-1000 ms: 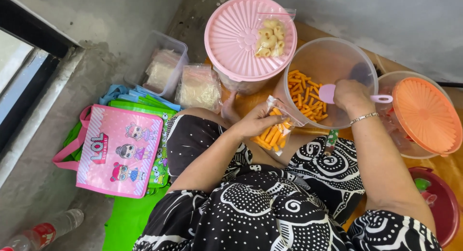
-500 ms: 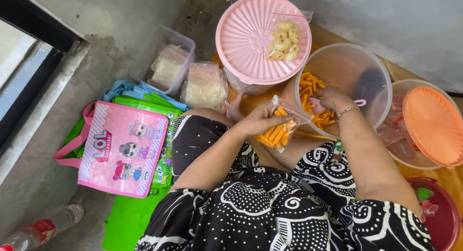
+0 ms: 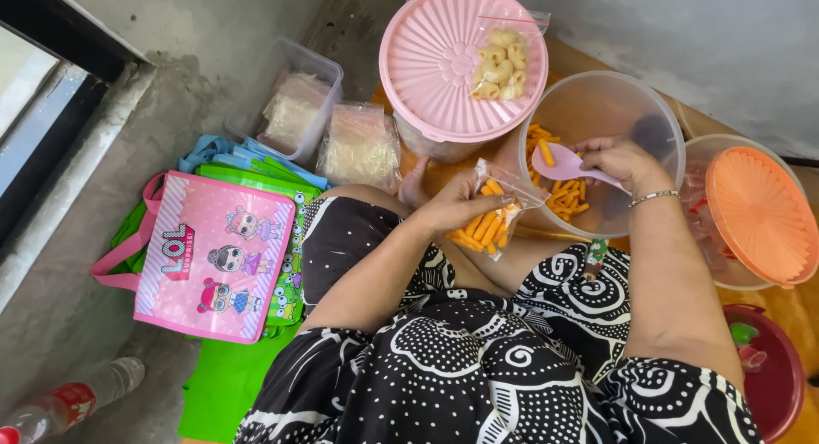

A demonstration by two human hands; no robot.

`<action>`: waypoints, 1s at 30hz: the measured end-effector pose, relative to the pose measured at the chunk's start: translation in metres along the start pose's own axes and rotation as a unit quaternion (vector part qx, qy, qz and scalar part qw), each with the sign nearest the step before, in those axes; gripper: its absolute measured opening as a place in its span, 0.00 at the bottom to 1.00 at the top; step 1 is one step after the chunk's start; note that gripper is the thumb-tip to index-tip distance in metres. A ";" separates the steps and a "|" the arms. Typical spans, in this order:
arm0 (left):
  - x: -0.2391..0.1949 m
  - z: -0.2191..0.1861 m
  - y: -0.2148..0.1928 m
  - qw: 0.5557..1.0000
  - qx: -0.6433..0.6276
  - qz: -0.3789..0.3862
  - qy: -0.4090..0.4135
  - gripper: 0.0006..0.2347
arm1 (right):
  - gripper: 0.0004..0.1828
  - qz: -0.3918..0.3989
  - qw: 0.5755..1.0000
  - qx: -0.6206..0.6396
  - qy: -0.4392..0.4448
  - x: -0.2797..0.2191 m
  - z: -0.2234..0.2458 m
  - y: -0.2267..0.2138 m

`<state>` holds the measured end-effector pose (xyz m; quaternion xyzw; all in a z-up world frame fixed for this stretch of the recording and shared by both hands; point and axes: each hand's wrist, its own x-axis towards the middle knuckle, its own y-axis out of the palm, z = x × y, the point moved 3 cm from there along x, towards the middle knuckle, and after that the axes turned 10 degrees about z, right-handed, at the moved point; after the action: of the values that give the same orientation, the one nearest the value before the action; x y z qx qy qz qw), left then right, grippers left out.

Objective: Filling small plastic pouches with orange snack sticks and jelly candies using a scoop and hands.

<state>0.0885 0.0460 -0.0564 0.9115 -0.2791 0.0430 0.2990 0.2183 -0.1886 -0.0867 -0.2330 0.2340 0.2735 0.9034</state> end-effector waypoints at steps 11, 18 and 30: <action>0.004 -0.019 0.018 0.989 0.105 0.016 -0.107 0.10 | 0.18 -0.073 0.997 0.017 0.002 -0.055 0.048 -0.018; 0.019 -0.032 0.038 0.979 0.099 0.020 -0.174 0.15 | 0.17 -0.052 0.998 -0.028 -0.033 -0.099 0.078 -0.020; 0.021 -0.053 0.077 0.955 0.167 0.149 -0.193 0.24 | 0.21 0.054 0.993 -0.085 -0.067 -0.146 0.093 0.016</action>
<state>0.0700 0.0144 0.0318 0.8875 -0.4529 -0.0439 0.0731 0.1278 -0.1818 0.0618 -0.2772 0.1608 0.3556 0.8780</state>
